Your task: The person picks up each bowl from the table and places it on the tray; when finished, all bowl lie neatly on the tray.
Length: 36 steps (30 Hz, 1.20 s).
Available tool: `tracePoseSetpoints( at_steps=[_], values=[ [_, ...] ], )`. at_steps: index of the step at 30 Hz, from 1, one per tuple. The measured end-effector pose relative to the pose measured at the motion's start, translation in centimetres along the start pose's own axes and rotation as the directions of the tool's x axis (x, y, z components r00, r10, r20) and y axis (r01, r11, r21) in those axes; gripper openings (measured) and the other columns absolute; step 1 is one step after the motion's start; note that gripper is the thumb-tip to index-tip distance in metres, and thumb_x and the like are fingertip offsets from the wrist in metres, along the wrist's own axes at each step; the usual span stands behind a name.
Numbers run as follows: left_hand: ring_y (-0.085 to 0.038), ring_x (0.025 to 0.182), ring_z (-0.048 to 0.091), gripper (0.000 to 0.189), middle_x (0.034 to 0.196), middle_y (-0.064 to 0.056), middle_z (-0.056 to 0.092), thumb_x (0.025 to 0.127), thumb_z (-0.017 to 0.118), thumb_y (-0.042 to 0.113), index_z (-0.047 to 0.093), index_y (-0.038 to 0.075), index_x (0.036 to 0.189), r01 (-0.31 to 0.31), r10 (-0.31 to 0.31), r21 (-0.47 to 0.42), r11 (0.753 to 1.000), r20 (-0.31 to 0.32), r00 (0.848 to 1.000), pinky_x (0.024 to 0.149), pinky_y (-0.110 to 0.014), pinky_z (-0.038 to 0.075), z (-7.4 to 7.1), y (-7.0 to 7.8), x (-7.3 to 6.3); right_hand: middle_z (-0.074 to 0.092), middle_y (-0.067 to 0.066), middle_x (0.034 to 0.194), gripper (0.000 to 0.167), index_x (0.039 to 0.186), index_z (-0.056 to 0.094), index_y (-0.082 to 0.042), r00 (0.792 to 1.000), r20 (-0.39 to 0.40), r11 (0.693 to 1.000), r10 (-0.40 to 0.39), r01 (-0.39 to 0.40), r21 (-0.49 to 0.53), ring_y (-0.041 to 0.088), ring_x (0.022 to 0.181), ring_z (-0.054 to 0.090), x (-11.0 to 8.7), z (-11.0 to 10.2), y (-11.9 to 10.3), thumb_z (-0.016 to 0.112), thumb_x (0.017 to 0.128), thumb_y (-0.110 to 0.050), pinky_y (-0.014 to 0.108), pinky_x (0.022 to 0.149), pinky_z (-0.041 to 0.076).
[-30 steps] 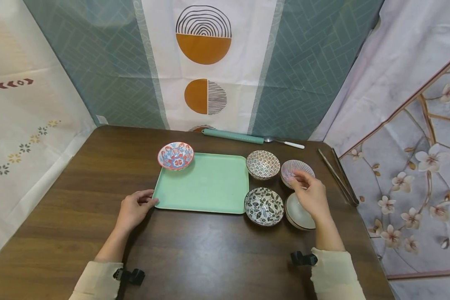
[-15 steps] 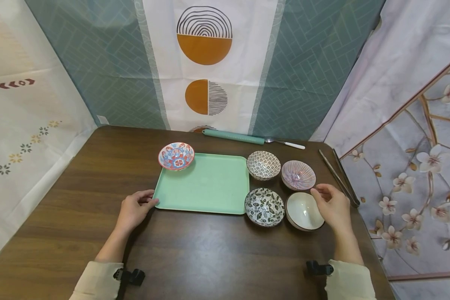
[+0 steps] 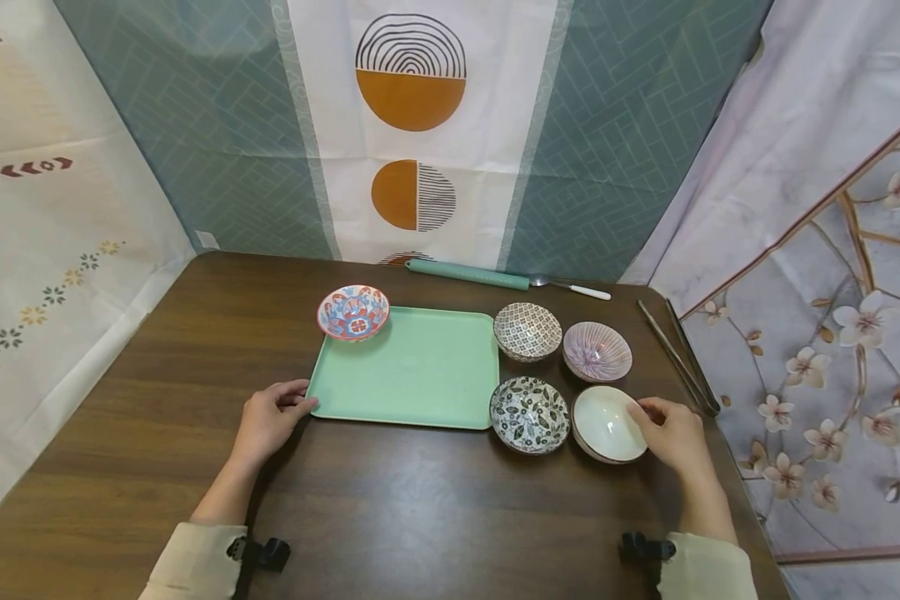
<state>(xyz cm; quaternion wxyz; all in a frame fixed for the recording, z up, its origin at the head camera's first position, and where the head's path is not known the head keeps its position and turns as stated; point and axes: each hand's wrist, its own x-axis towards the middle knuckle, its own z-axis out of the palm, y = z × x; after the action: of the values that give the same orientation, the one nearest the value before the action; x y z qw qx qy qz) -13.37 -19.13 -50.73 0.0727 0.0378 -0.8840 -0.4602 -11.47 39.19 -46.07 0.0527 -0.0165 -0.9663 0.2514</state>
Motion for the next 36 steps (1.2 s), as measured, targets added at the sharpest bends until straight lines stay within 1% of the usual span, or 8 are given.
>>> tracePoseSetpoints(
  at_steps=[7, 9, 17, 20, 25, 27, 32, 36],
  values=[
    [-0.027, 0.088, 0.07, 0.032, 0.099, -0.016, 0.071, 0.088, 0.08, 0.009, 0.073, -0.005, 0.116, -0.001, 0.001, 0.0, 1.0, 0.002, 1.0, 0.069, -0.015, 0.051, 0.1, 0.0, 0.0, 0.073, 0.025, 0.089, 0.036, 0.1, 0.074, 0.01, 0.997, -0.071, 1.0, -0.023, 0.023, -0.003, 0.039, 0.078, 0.068, -0.4, 0.3, 0.5, 0.066, 0.098, -0.025, 0.039, 0.06, 0.051],
    [-0.027, 0.088, 0.07, 0.032, 0.099, -0.017, 0.071, 0.088, 0.08, 0.009, 0.073, -0.005, 0.116, -0.002, 0.002, -0.001, 1.0, 0.004, 1.0, 0.069, -0.015, 0.051, 0.1, -0.1, 0.1, 0.073, 0.025, 0.089, 0.034, 0.099, 0.074, 0.01, 0.995, -0.094, 1.0, -0.024, 0.025, 0.001, 0.036, 0.077, 0.068, -0.4, 0.3, 0.6, 0.068, 0.097, -0.024, 0.036, 0.059, 0.051],
    [-0.027, 0.089, 0.07, 0.033, 0.101, -0.017, 0.071, 0.089, 0.079, 0.011, 0.072, -0.005, 0.118, -0.005, 0.005, 0.008, 1.0, 0.011, 1.0, 0.07, -0.017, 0.052, 0.1, -0.3, 0.1, 0.073, 0.025, 0.086, 0.032, 0.097, 0.075, 0.011, 0.986, -0.163, 0.998, -0.022, 0.031, 0.051, 0.006, 0.069, 0.06, -0.2, -1.0, 0.1, 0.068, 0.096, -0.02, 0.014, 0.055, 0.043],
    [-0.027, 0.09, 0.07, 0.034, 0.101, -0.017, 0.071, 0.089, 0.08, 0.01, 0.072, -0.005, 0.118, -0.004, 0.004, 0.005, 1.0, 0.008, 1.0, 0.07, -0.016, 0.052, 0.1, -0.3, 0.0, 0.073, 0.026, 0.087, 0.033, 0.098, 0.074, 0.012, 0.984, -0.176, 0.998, -0.02, 0.031, 0.059, 0.005, 0.069, 0.059, 0.3, -1.9, -0.9, 0.068, 0.096, -0.021, 0.011, 0.055, 0.041],
    [-0.027, 0.089, 0.07, 0.033, 0.099, -0.017, 0.071, 0.088, 0.08, 0.009, 0.072, -0.005, 0.117, -0.003, 0.003, -0.007, 1.0, 0.003, 1.0, 0.07, -0.015, 0.051, 0.0, -0.2, -0.2, 0.073, 0.026, 0.089, 0.037, 0.103, 0.073, 0.012, 0.987, -0.157, 0.997, -0.017, 0.028, 0.067, 0.01, 0.069, 0.059, 1.4, -2.9, -3.5, 0.066, 0.098, -0.024, 0.015, 0.054, 0.043],
    [-0.027, 0.088, 0.069, 0.032, 0.098, -0.016, 0.071, 0.088, 0.08, 0.009, 0.073, -0.005, 0.116, -0.005, 0.005, -0.011, 1.0, -0.002, 1.0, 0.069, -0.015, 0.051, 0.0, -0.1, -0.3, 0.073, 0.024, 0.086, 0.037, 0.104, 0.073, 0.012, 0.989, -0.143, 0.995, -0.027, 0.04, 0.087, 0.007, 0.065, 0.058, 1.9, -2.9, -4.5, 0.065, 0.1, -0.024, 0.017, 0.052, 0.044],
    [-0.026, 0.085, 0.069, 0.03, 0.096, -0.015, 0.071, 0.087, 0.081, 0.008, 0.074, -0.004, 0.113, -0.015, 0.015, -0.01, 1.0, -0.018, 1.0, 0.068, -0.016, 0.052, 0.0, 0.1, -0.7, 0.072, 0.022, 0.078, 0.034, 0.106, 0.072, 0.014, 0.988, -0.142, 0.983, -0.057, 0.08, 0.164, 0.001, 0.049, 0.058, 3.2, -1.8, -7.0, 0.065, 0.1, -0.019, 0.018, 0.046, 0.045],
    [-0.027, 0.086, 0.07, 0.03, 0.097, -0.016, 0.071, 0.087, 0.081, 0.008, 0.074, -0.004, 0.113, -0.011, 0.011, -0.013, 1.0, -0.021, 1.0, 0.068, -0.016, 0.052, 0.0, 0.2, -0.9, 0.072, 0.026, 0.078, 0.031, 0.106, 0.072, 0.015, 0.988, -0.13, 0.97, -0.086, 0.113, 0.214, -0.002, 0.044, 0.058, 4.1, -0.4, -9.4, 0.067, 0.098, -0.015, 0.018, 0.044, 0.047]
  ],
)
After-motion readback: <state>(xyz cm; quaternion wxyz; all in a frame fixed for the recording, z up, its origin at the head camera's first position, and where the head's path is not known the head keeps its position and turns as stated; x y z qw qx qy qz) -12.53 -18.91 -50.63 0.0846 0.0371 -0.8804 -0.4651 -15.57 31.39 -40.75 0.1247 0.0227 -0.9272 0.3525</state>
